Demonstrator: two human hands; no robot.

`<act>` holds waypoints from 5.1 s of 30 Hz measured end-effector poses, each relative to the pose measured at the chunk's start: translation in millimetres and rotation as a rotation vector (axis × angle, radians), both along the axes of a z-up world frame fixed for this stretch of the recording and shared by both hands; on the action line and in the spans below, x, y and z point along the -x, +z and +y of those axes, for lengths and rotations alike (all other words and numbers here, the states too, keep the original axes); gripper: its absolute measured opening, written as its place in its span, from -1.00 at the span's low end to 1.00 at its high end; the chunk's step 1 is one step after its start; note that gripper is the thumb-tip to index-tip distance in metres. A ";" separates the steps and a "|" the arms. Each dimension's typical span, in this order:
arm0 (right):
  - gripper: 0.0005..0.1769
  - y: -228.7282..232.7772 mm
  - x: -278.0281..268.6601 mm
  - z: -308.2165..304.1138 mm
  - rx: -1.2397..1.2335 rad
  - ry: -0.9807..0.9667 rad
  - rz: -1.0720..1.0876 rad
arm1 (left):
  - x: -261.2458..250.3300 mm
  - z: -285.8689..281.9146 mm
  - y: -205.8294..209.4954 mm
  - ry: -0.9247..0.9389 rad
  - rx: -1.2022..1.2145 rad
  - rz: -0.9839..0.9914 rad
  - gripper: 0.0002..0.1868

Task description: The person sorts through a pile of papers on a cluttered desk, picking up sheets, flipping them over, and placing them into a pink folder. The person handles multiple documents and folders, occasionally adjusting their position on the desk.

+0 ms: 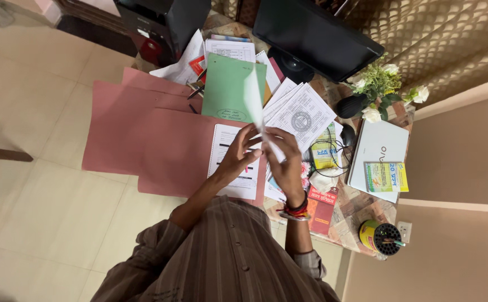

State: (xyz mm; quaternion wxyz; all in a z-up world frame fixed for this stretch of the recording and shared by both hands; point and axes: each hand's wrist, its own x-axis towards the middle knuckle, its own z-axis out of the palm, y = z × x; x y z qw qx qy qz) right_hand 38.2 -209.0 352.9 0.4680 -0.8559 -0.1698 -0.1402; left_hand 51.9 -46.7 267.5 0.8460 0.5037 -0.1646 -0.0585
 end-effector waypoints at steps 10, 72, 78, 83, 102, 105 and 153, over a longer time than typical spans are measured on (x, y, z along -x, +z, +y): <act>-0.31 -28.6 -3.9 -11.7 0.072 -0.034 -0.027 | -8.4 44.4 -42.0 0.199 -0.383 0.442 -0.27; -0.28 -7.0 14.3 44.8 -0.107 0.099 0.046 | 3.0 21.1 54.6 0.474 -0.227 0.090 -0.86; -0.73 -12.2 14.7 29.6 -0.131 -0.059 0.047 | 6.8 26.5 60.8 0.338 -0.346 -0.136 -0.84; -0.79 -19.5 3.9 15.5 -0.439 -0.063 0.051 | -0.2 52.0 52.5 0.608 -0.581 -0.286 -0.43; -0.53 -121.2 -16.8 -43.0 -0.629 -0.155 0.460 | 13.9 60.7 -123.9 0.063 -0.602 0.188 -0.49; -0.63 -211.2 -2.4 -57.2 -0.206 -0.248 0.714 | 16.5 60.3 -175.6 0.080 -0.610 0.330 -0.54; -0.62 -321.7 18.7 -42.4 -0.155 -0.450 0.839 | 20.6 64.6 -272.0 0.682 -1.060 0.423 -0.90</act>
